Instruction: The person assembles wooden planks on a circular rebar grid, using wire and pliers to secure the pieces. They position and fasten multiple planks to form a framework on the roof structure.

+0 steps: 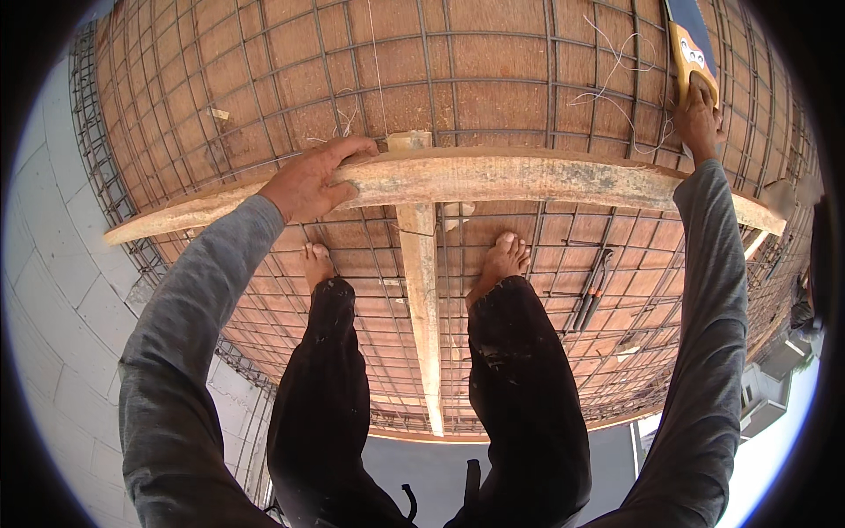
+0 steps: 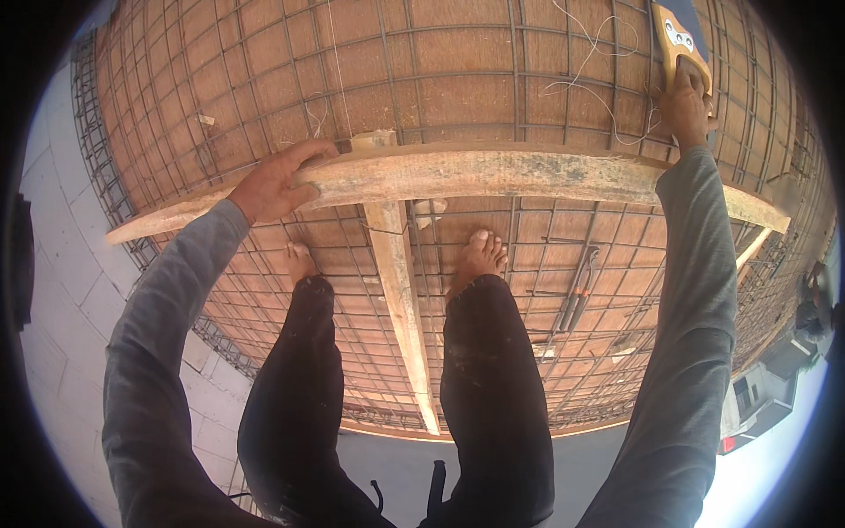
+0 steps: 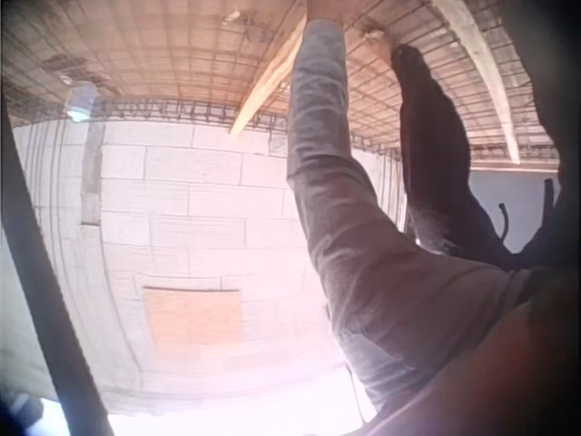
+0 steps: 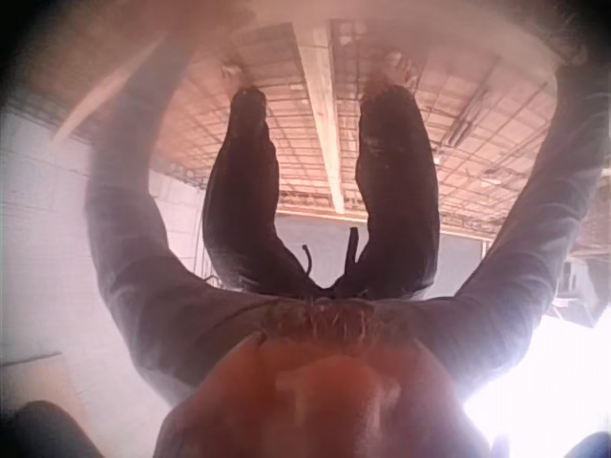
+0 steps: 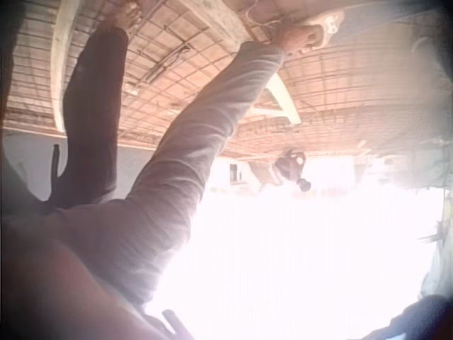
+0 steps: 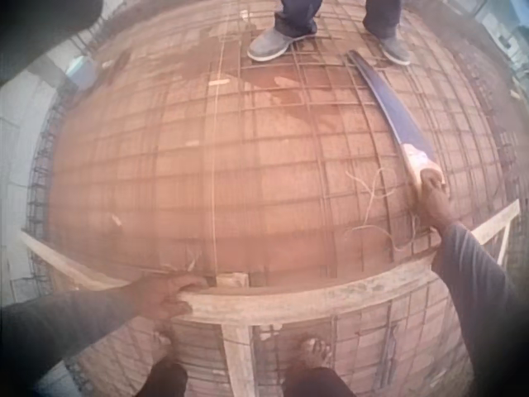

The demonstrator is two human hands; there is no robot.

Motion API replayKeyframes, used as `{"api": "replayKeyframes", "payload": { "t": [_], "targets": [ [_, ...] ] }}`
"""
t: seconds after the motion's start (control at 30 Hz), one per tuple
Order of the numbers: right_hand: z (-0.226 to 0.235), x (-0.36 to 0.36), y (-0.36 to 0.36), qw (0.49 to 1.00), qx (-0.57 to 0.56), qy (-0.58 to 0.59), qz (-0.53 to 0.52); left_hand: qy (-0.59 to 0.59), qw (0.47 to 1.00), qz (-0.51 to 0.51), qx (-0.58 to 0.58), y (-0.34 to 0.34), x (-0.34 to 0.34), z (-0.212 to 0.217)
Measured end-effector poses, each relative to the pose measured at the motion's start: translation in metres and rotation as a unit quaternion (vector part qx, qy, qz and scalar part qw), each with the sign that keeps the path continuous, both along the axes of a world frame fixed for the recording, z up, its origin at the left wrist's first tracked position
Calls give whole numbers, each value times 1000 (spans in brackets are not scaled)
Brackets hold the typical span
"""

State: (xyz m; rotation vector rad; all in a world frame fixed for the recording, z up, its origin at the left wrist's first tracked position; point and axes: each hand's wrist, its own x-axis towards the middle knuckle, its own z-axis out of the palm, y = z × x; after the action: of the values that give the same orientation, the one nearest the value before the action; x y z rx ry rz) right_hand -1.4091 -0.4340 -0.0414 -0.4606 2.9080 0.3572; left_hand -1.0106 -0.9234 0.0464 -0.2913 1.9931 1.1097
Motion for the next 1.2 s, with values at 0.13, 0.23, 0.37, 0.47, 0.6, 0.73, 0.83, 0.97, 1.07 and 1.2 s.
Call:
{"api": "replayKeyframes", "payload": {
  "t": [0.13, 0.23, 0.37, 0.47, 0.6, 0.73, 0.83, 0.97, 1.07, 1.2],
  "targets": [
    [18, -8, -20, 999, 36, 3, 16, 39, 999, -6, 13, 2, -3, 3],
    [54, -5, -28, 967, -209, -41, -141, 12, 1000, -14, -19, 6, -6, 9],
    [136, 46, -30, 840, -486, -130, -202, -4, 999, -20, -26, 8, -10, 15],
    [213, 132, -31, 796, -541, -158, -220, -4, 998, -28, -50, 10, -10, 16],
    [319, 275, -48, 724, -598, -229, -258, 40, 991, -57, -113, 19, -7, 14],
    [413, 385, -89, 713, -537, -279, -354, 52, 985, -23, -161, 34, -2, 16],
    [469, 441, -125, 668, -537, -293, -424, 58, 980, -26, -190, 38, -2, 17],
    [494, 500, -160, 658, -591, -264, -386, 54, 985, -12, -165, 34, -4, 16],
    [468, 525, -173, 748, -559, -239, -266, 33, 990, -24, -134, 29, -3, 12],
    [414, 542, -195, 794, -536, -190, -216, 46, 991, -20, -124, 28, -1, 4]
  ]
}}
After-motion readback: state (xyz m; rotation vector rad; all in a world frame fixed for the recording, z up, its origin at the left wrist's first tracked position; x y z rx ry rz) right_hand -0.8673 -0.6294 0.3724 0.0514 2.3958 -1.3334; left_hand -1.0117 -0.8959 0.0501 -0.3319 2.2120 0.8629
